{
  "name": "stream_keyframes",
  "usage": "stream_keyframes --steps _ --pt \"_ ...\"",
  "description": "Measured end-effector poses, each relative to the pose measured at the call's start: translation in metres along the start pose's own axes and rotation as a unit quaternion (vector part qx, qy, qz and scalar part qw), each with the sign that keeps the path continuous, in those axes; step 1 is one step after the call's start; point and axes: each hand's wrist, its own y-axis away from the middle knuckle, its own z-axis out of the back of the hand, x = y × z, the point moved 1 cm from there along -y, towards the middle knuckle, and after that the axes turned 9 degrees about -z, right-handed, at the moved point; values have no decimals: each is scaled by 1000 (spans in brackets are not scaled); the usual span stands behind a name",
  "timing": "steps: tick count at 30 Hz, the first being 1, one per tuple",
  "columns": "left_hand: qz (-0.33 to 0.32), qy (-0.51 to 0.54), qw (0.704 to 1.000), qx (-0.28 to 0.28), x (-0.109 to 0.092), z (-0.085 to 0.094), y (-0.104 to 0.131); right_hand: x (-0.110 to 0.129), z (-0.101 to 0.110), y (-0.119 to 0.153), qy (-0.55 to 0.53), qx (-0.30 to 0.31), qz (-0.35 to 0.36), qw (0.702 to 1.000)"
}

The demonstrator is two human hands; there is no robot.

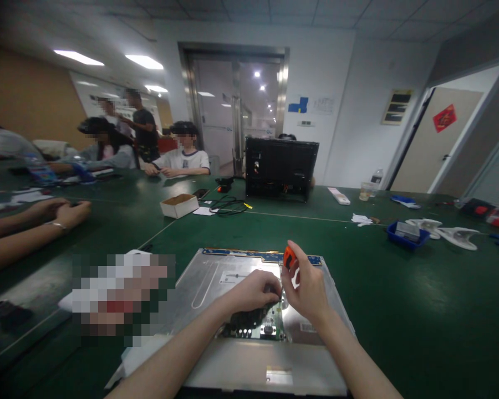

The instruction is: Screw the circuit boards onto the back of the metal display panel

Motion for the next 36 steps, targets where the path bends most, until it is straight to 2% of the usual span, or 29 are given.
stream_keyframes --steps 8,19,30,36 --pt "4 -13 1000 4 1 -1 0 -7 -4 1 11 -23 3 1000" --pt "-7 -16 1000 8 2 0 -1 -2 0 0 0 -2 14 1000" --pt "11 -7 1000 9 0 0 0 -5 -3 0 25 -31 18 999" --pt "7 -17 1000 8 0 0 0 -4 -1 1 15 -9 17 1000"
